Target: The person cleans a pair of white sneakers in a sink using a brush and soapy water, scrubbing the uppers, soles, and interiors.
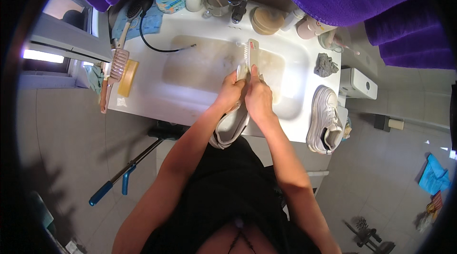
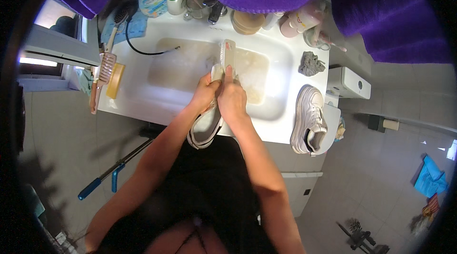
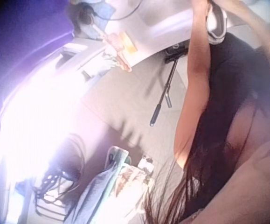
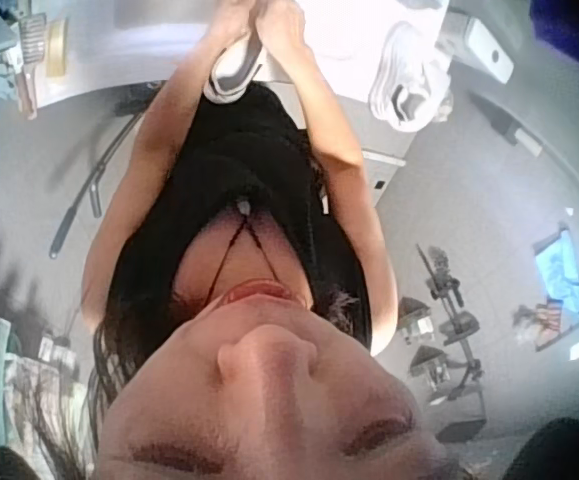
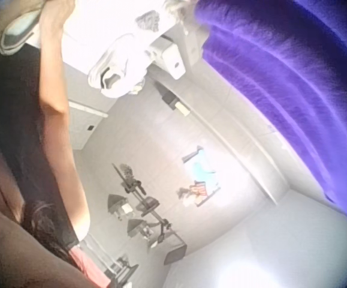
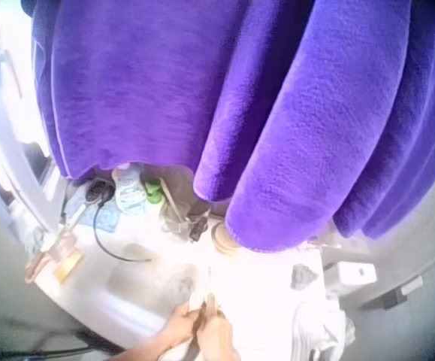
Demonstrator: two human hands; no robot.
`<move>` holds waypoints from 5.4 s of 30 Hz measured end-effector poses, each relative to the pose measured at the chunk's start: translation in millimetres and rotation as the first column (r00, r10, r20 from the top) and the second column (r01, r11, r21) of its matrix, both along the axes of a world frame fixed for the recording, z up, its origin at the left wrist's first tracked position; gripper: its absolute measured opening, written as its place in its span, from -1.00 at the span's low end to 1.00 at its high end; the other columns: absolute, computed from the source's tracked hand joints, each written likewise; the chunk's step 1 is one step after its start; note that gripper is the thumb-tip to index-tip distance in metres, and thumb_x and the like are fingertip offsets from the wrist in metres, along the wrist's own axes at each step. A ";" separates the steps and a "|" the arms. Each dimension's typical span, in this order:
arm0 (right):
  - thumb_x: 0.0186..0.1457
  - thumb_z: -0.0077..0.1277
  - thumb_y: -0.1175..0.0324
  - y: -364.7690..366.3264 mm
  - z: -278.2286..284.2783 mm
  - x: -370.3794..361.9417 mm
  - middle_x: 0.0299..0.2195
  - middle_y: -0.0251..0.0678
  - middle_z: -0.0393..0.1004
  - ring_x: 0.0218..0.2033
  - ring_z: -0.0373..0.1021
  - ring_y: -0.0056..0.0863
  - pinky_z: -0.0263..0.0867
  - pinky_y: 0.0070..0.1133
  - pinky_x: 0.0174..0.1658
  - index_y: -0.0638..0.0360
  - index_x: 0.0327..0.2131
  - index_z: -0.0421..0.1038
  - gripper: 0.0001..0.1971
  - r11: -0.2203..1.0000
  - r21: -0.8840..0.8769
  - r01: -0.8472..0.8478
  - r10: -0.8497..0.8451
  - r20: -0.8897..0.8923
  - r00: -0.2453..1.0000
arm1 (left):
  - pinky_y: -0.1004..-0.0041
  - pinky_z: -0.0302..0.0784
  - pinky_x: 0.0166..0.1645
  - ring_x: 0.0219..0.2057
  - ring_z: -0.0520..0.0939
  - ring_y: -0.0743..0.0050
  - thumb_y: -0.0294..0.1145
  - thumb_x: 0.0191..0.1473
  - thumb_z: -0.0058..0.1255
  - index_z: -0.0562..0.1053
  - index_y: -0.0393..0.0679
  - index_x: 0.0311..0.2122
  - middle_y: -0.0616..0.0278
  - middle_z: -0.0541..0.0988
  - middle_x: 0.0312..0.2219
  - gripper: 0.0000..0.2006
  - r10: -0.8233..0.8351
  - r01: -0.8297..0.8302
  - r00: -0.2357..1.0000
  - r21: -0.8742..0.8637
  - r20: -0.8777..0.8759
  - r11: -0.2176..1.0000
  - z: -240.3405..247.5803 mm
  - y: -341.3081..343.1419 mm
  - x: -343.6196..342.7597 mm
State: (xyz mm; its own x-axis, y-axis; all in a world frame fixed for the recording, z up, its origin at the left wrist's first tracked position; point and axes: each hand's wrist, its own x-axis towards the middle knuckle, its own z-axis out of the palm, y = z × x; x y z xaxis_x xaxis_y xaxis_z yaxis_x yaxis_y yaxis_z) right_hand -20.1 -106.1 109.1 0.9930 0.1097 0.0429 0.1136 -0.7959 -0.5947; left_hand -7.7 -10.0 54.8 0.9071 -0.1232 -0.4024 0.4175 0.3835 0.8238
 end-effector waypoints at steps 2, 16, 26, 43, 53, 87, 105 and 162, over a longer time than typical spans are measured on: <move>-0.11 -0.20 0.60 -2.5 -2.5 -11.6 -0.47 0.18 0.39 -0.54 0.37 0.02 0.30 -0.26 -0.45 0.46 0.06 0.04 -0.45 0.998 -0.026 -0.052 0.049 -0.101 0.994 | 0.47 0.44 -0.23 -0.31 0.51 0.44 -0.59 0.05 -0.35 0.32 -0.23 -0.07 0.12 0.47 -0.25 -0.69 0.052 -0.056 0.989 -0.026 -0.137 0.998 -6.1 1.1 6.0; -0.12 -0.20 0.59 -17.9 -1.1 -58.1 -0.59 0.11 0.38 -0.58 0.37 -0.05 0.29 -0.28 -0.48 0.48 0.04 0.07 -0.46 0.987 -0.163 -0.004 -0.021 -0.146 0.989 | 0.43 0.45 -0.24 -0.33 0.51 0.39 -0.57 0.04 -0.31 0.35 -0.27 -0.11 0.13 0.49 -0.31 -0.71 0.047 -0.052 0.986 -0.029 -0.158 0.998 -4.9 -15.0 12.4; -0.06 -0.18 0.56 -76.3 -5.0 5.6 -0.59 -0.14 0.41 -0.62 0.31 -0.43 0.27 -0.55 -0.48 0.27 0.05 0.19 -0.50 0.904 0.270 0.330 -0.256 -0.278 0.926 | 0.30 0.51 -0.20 -0.25 0.54 0.20 -0.60 -0.02 -0.26 0.35 -0.32 -0.14 0.07 0.48 -0.28 -0.71 -0.086 0.072 0.979 -0.084 -0.183 0.994 5.2 -15.2 13.1; -0.13 -0.19 0.64 -27.6 17.6 -81.4 -0.45 0.19 0.31 -0.53 0.35 0.05 0.33 -0.30 -0.43 0.36 0.11 0.01 -0.38 0.992 -0.086 0.089 -0.105 -0.199 0.974 | 0.24 0.38 0.00 -0.10 0.44 0.17 -0.10 0.21 -0.46 0.16 -0.20 0.07 0.05 0.37 -0.07 -0.55 -0.209 0.084 0.928 -0.374 -0.310 0.924 23.0 -26.1 12.2; -0.16 -0.13 0.60 -24.5 1.8 -92.7 -0.34 0.31 0.30 -0.48 0.36 0.10 0.33 -0.24 -0.42 0.35 0.15 -0.17 -0.27 0.998 0.045 -0.032 0.043 -0.261 0.965 | 0.28 0.44 -0.36 -0.40 0.48 0.31 0.27 0.08 -0.53 0.28 -0.17 -0.11 0.11 0.48 -0.37 -0.35 -0.140 0.004 0.824 -0.241 -0.550 0.970 25.0 -30.1 25.5; -0.17 -0.10 0.55 -30.2 5.9 -77.7 -0.42 0.19 0.34 -0.57 0.37 0.01 0.33 -0.28 -0.47 0.40 0.14 -0.16 -0.26 0.997 -0.079 -0.019 0.001 -0.225 0.974 | 0.35 0.42 -0.21 -0.35 0.47 0.33 0.19 0.13 -0.69 0.27 -0.13 0.00 0.18 0.45 -0.29 -0.35 -0.238 0.078 0.918 -0.444 -0.316 0.893 15.0 -40.4 22.3; -0.10 -0.19 0.63 -39.6 28.8 -71.6 -0.59 0.11 0.36 -0.60 0.36 -0.05 0.28 -0.31 -0.49 0.31 0.12 0.00 -0.39 0.988 0.001 0.153 -0.152 -0.114 0.982 | 0.32 0.45 -0.18 -0.25 0.51 0.22 -0.11 0.19 -0.37 0.26 -0.26 -0.04 0.06 0.46 -0.24 -0.58 -0.157 0.030 0.927 -0.349 -0.341 0.937 24.0 -46.7 16.4; -0.09 -0.19 0.57 -52.0 12.0 -45.8 -0.66 0.09 0.38 -0.63 0.36 -0.03 0.27 -0.28 -0.54 0.42 0.09 0.00 -0.42 0.996 -0.009 0.091 -0.092 -0.121 0.988 | 0.35 0.47 -0.27 -0.39 0.49 0.31 0.03 0.20 -0.61 0.29 -0.27 -0.11 0.06 0.46 -0.34 -0.45 -0.113 0.084 0.950 -0.111 -0.292 0.990 -5.3 -67.4 -2.4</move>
